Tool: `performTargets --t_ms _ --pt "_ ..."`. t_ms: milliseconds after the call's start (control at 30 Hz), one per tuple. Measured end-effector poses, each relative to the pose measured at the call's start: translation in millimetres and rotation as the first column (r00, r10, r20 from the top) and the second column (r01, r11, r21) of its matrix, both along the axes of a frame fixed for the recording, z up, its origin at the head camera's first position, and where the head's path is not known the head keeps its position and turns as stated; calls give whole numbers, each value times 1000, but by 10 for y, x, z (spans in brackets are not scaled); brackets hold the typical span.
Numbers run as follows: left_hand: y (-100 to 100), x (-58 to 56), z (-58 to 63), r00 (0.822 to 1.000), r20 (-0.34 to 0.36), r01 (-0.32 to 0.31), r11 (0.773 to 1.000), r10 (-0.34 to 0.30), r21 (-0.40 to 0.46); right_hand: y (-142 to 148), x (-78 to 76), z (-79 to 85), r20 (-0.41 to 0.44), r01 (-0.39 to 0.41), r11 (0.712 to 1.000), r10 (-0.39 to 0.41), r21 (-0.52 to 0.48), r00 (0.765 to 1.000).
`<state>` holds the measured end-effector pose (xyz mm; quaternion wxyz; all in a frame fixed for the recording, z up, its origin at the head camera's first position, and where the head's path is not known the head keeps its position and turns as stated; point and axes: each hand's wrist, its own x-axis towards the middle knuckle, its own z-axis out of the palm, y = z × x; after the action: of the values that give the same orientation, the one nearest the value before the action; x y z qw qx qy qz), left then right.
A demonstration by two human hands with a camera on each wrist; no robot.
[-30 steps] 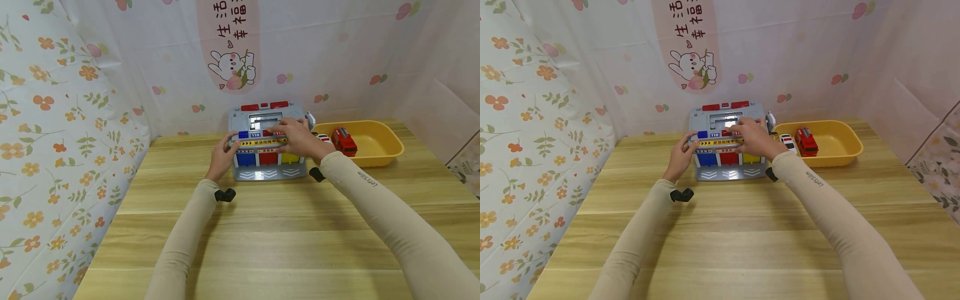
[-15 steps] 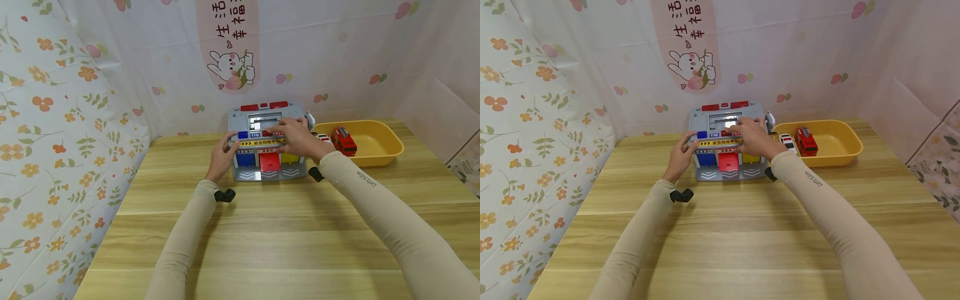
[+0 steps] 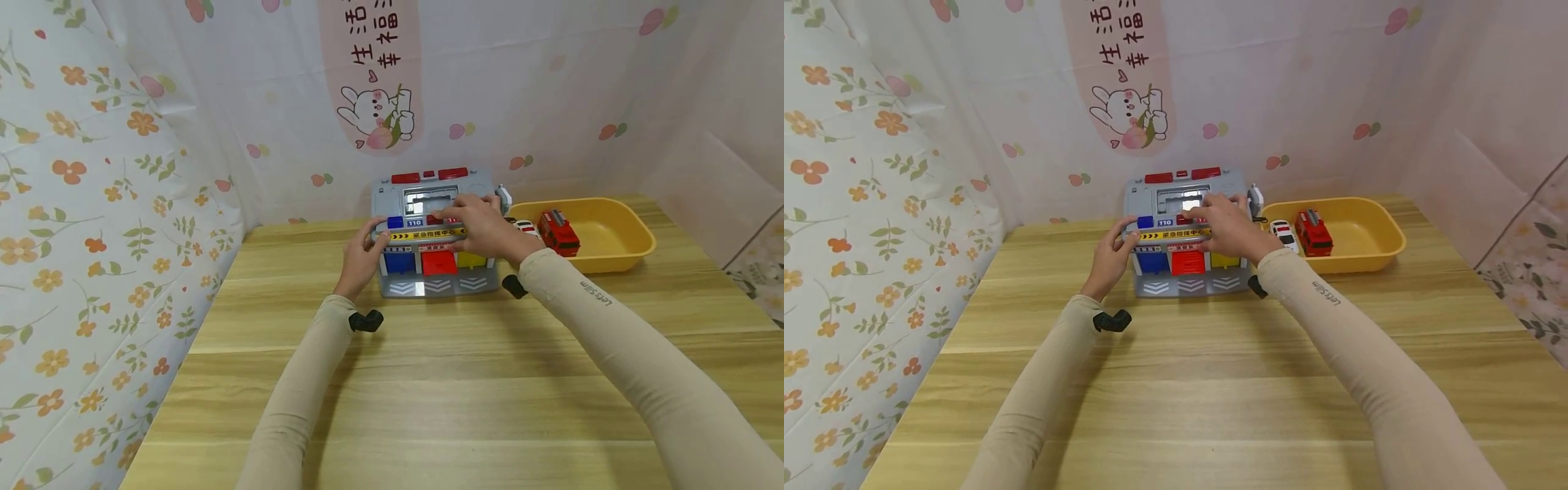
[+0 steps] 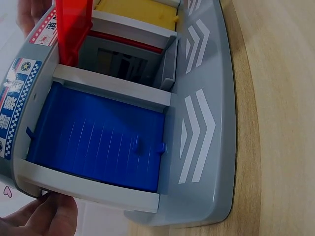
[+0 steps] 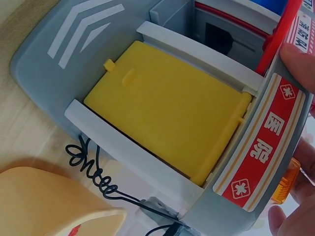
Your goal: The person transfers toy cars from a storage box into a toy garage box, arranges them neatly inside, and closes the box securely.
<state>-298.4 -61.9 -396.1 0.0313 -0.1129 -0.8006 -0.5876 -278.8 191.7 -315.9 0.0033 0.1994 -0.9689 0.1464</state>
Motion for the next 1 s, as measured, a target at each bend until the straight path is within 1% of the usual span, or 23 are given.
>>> performTargets --t_ms 100,233,367,467,667,800,900,1000 --pt "-6 9 -3 1000 0 -3 1000 3 1 -10 18 -27 -12 2 1000 -2 10 1000" --pt "-2 4 -23 1000 -1 12 1000 -12 6 -8 58 -55 -23 4 999 -3 37 1000" --pt "-5 -1 -43 1000 3 13 1000 -13 1 0 83 -60 -29 -19 998 21 64 999" --pt "-11 -6 -47 1000 2 4 1000 -4 -8 19 93 -48 -26 -38 998 40 59 999" --pt "-16 -5 -35 1000 -10 2 1000 -2 -16 135 124 14 -6 -29 999 29 -30 1000" --pt "-15 -1 -20 1000 -15 4 1000 -4 -16 251 153 51 -21 -4 995 2 -102 1000" --pt "-12 2 -10 1000 -17 8 1000 -9 -11 354 191 68 -63 16 985 -27 -174 998" --pt "-9 7 -1 1000 -18 12 1000 -12 -3 460 225 63 -139 26 967 -63 -253 988"
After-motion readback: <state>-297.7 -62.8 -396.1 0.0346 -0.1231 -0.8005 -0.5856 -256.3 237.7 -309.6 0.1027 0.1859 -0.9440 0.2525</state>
